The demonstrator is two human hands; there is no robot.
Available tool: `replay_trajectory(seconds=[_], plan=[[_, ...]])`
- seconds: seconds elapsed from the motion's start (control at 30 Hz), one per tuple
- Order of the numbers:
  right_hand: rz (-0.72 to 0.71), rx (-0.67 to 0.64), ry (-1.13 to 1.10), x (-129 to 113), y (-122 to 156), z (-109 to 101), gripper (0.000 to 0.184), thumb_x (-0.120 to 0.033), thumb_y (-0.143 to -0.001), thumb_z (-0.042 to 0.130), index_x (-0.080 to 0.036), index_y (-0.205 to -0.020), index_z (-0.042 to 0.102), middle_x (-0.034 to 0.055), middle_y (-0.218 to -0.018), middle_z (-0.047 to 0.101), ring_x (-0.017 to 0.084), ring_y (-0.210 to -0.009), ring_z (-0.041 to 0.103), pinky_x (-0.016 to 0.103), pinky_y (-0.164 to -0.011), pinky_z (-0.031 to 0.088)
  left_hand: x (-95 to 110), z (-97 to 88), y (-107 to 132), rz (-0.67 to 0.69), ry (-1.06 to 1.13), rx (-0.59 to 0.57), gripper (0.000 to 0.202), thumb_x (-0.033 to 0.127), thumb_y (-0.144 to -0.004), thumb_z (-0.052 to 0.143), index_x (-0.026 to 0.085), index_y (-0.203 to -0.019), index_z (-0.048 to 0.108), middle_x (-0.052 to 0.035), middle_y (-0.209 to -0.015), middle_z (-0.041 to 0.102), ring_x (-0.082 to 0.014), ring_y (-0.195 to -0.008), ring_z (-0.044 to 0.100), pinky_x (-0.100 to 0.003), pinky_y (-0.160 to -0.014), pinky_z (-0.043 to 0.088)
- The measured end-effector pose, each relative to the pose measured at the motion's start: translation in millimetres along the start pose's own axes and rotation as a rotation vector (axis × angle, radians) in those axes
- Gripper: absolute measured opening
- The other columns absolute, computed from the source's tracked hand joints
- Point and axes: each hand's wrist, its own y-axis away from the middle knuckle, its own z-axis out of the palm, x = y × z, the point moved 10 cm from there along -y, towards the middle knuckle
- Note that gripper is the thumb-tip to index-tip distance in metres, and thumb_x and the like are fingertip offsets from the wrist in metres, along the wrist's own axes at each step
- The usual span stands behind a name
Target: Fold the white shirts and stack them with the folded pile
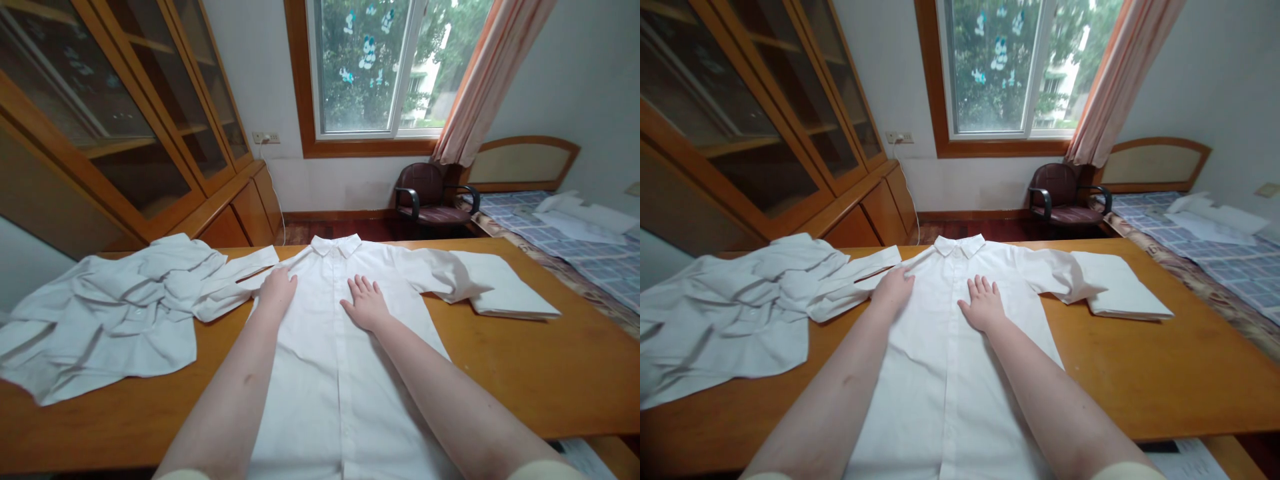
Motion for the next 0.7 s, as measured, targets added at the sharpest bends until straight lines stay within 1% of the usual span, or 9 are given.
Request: replay_trajectory(seconds=[0.1, 0.17, 0.27, 0.37, 0.43, 0.53, 0.6, 0.63, 0.7], plan=[[0.012, -0.060, -0.005, 1, -4, 5, 0.073, -0.060, -0.087, 0.026, -0.016, -0.146, 0.022, 0.0101, -0.153, 0.015, 0.026, -0.139, 0.010, 0.045, -0.109, 0.005, -21, -0.6, -10, -0.006, -0.096, 0.123, 0.052, 0.034, -0.085, 0.042, 0.011, -0.132, 0.046, -0.0161, -0.141, 0.040, -0.0282, -0.130, 0.034, -0.038, -0.106, 0.028], [0.031, -0.066, -0.007, 2, -5, 6, 0.073, -0.059, -0.087, 0.027, -0.015, -0.145, 0.024, 0.0103, -0.153, 0.016, 0.026, -0.139, 0.011, 0.046, -0.109, 0.005, -32, 12.0, -11, -0.008, -0.152, 0.103, 0.057, 0.036, -0.085, 0.043, 0.010, -0.136, 0.041, -0.0171, -0.146, 0.031, -0.0311, -0.135, 0.024, -0.043, -0.108, 0.021], [0.048, -0.020, -0.013, 3, -5, 4, 0.072, -0.059, -0.087, 0.027, -0.016, -0.144, 0.026, 0.0099, -0.152, 0.018, 0.026, -0.139, 0.012, 0.046, -0.109, 0.004, -41, 35.6, -14, 0.035, -0.175, 0.010, 0.058, 0.039, -0.086, 0.040, 0.010, -0.136, 0.040, -0.0175, -0.145, 0.034, -0.0332, -0.134, 0.025, -0.048, -0.108, 0.019], [0.028, 0.001, -0.030, 4, -4, 2, 0.072, -0.059, -0.087, 0.030, -0.016, -0.144, 0.027, 0.0103, -0.152, 0.020, 0.026, -0.138, 0.014, 0.045, -0.109, 0.005, -44, 41.5, -19, 0.072, -0.132, -0.011, 0.055, 0.039, -0.087, 0.039, 0.010, -0.133, 0.044, -0.0166, -0.140, 0.041, -0.0321, -0.131, 0.032, -0.048, -0.107, 0.023], [0.004, 0.012, -0.043, 4, -4, 0, 0.072, -0.060, -0.086, 0.032, -0.017, -0.143, 0.028, 0.0109, -0.151, 0.023, 0.027, -0.137, 0.016, 0.045, -0.109, 0.007, -45, 29.0, -21, 0.080, -0.055, 0.043, 0.048, 0.035, -0.087, 0.039, 0.011, -0.127, 0.051, -0.0149, -0.134, 0.049, -0.0285, -0.125, 0.041, -0.042, -0.105, 0.029], [-0.026, 0.031, -0.057, 4, -4, -5, 0.071, -0.059, -0.085, 0.036, -0.017, -0.142, 0.031, 0.0115, -0.149, 0.027, 0.028, -0.136, 0.020, 0.045, -0.108, 0.010, -58, -15.5, -13, -0.001, 0.037, 0.262, 0.039, 0.026, -0.087, 0.035, 0.014, -0.115, 0.060, -0.0115, -0.116, 0.061, -0.0239, -0.110, 0.053, -0.035, -0.097, 0.037], [-0.031, 0.038, -0.060, 4, -5, -7, 0.069, -0.058, -0.085, 0.037, -0.017, -0.141, 0.033, 0.0119, -0.148, 0.028, 0.028, -0.135, 0.022, 0.045, -0.108, 0.011, -82, -49.1, 1, -0.167, -0.003, 0.430, 0.037, 0.022, -0.086, 0.035, 0.015, -0.111, 0.061, -0.0122, -0.108, 0.063, -0.0272, -0.108, 0.053, -0.041, -0.095, 0.038], [-0.031, 0.041, -0.061, 4, -5, -7, 0.069, -0.058, -0.085, 0.038, -0.017, -0.141, 0.033, 0.0121, -0.148, 0.029, 0.029, -0.135, 0.022, 0.045, -0.107, 0.011, -96, -61.8, 8, -0.259, -0.027, 0.482, 0.036, 0.019, -0.084, 0.037, 0.016, -0.109, 0.062, -0.0126, -0.108, 0.062, -0.0291, -0.110, 0.051, -0.045, -0.094, 0.037], [-0.032, 0.048, -0.064, 4, -6, -8, 0.069, -0.057, -0.085, 0.039, -0.017, -0.141, 0.034, 0.0126, -0.148, 0.029, 0.029, -0.134, 0.022, 0.046, -0.107, 0.011, -124, -73.7, 19, -0.433, -0.053, 0.490, 0.036, 0.016, -0.081, 0.040, 0.018, -0.110, 0.061, -0.0129, -0.114, 0.059, -0.0323, -0.113, 0.047, -0.050, -0.091, 0.038]])
